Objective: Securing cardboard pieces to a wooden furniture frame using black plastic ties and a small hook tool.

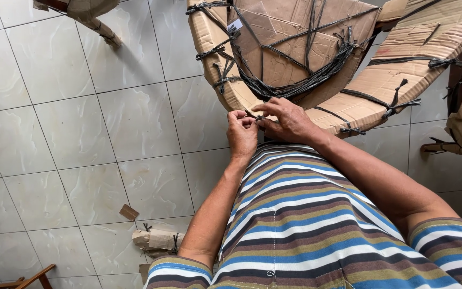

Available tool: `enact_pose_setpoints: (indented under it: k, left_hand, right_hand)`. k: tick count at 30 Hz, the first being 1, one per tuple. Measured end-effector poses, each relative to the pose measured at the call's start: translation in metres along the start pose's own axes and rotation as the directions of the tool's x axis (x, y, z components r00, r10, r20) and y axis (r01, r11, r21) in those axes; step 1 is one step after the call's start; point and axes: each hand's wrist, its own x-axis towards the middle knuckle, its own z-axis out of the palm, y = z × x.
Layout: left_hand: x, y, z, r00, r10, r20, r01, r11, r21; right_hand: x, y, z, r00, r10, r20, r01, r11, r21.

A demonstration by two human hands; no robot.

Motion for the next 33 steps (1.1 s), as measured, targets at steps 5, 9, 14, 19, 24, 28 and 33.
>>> enact_pose_setpoints:
  k: [5,9,14,19,24,28,33]
  left_hand:
    - [-0.002,0.003,-0.006,0.999,0.041,0.008,-0.041,0.999,0.013]
    - [0.0,-0.012,-0.012,0.994,0.108,-0.019,-0.105,0.989,0.106]
    - [-0.005,-0.022,-0.018,0.994,0.105,-0.022,-0.1,0.982,0.16]
    - [-0.014,-0.015,-0.026,0.986,0.169,-0.003,-0.166,0.974,0.152]
    - [-0.013,-0.021,-0.028,0.987,0.159,0.012,-0.159,0.976,0.151]
    - [-0.011,-0.021,-0.03,0.993,0.106,0.042,-0.111,0.982,0.151]
    - [-0.003,-0.023,-0.04,0.997,0.073,0.032,-0.076,0.992,0.102]
  right_hand:
    - [0.012,0.015,0.017,1.0,-0.013,-0.02,0.016,0.984,0.175]
    - [0.021,0.036,0.031,0.957,0.284,-0.052,-0.207,0.803,0.559]
    - [0.028,0.05,0.044,0.902,0.424,-0.073,-0.284,0.715,0.639]
    - [0.033,0.072,0.061,0.87,0.475,-0.134,-0.289,0.711,0.641]
    - [0.035,0.068,0.056,0.855,0.499,-0.141,-0.311,0.711,0.631]
    - [0.041,0.093,0.062,0.859,0.5,-0.114,-0.332,0.711,0.62]
    - [0.039,0.098,0.019,0.869,0.494,0.036,-0.382,0.622,0.683]
